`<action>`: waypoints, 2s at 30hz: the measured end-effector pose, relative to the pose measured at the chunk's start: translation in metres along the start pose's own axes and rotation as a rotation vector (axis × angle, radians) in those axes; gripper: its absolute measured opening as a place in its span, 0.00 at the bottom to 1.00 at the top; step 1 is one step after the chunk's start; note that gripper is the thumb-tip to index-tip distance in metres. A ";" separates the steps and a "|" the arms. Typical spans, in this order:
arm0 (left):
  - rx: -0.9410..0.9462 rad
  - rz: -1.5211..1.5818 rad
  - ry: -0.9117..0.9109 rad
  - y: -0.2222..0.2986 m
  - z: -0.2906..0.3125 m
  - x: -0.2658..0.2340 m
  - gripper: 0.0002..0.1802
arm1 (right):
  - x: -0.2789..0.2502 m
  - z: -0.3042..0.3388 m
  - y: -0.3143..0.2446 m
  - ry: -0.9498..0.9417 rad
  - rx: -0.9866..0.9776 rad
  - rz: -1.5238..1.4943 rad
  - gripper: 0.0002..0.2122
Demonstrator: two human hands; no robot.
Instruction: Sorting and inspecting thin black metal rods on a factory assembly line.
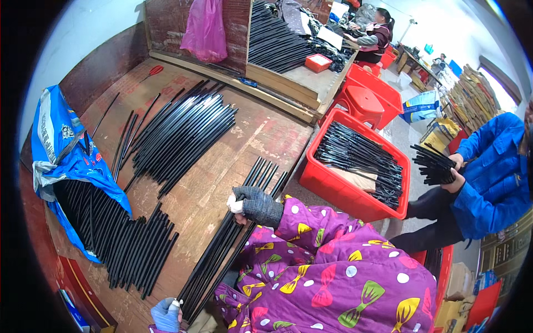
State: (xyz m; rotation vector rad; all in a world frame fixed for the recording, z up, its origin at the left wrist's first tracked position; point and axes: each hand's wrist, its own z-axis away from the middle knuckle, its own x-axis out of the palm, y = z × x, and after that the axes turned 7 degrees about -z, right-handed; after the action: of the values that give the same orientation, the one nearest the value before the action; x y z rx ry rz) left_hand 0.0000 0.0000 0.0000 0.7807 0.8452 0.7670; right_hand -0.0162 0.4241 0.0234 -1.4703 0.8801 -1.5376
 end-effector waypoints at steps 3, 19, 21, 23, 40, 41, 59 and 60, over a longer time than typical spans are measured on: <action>-0.050 0.092 0.123 0.002 0.000 0.004 0.05 | 0.002 0.000 -0.002 0.029 -0.054 0.032 0.07; -0.014 0.046 0.195 0.000 0.001 0.008 0.08 | 0.001 -0.005 0.008 0.303 0.008 -0.127 0.08; -0.015 0.068 0.194 -0.005 0.002 0.008 0.09 | 0.001 -0.005 0.009 0.288 -0.030 -0.085 0.07; -0.023 0.099 0.198 -0.007 0.001 0.008 0.10 | 0.001 -0.004 0.010 0.286 -0.039 -0.064 0.07; 0.073 -0.099 0.269 0.006 0.006 0.005 0.08 | 0.006 -0.002 0.009 0.258 -0.135 0.091 0.07; 0.046 -0.081 0.242 0.007 0.006 0.004 0.08 | 0.007 -0.002 0.008 0.257 -0.133 0.091 0.07; -0.030 0.061 0.221 -0.004 0.007 0.004 0.07 | 0.008 -0.006 0.008 0.227 -0.081 0.114 0.06; -0.033 0.062 0.222 -0.005 0.007 0.005 0.07 | 0.009 -0.006 0.008 0.218 -0.085 0.110 0.06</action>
State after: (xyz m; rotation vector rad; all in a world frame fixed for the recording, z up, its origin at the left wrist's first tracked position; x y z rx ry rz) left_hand 0.0097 -0.0004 -0.0024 0.7028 1.0077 0.9322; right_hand -0.0213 0.4125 0.0199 -1.3057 1.1484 -1.6155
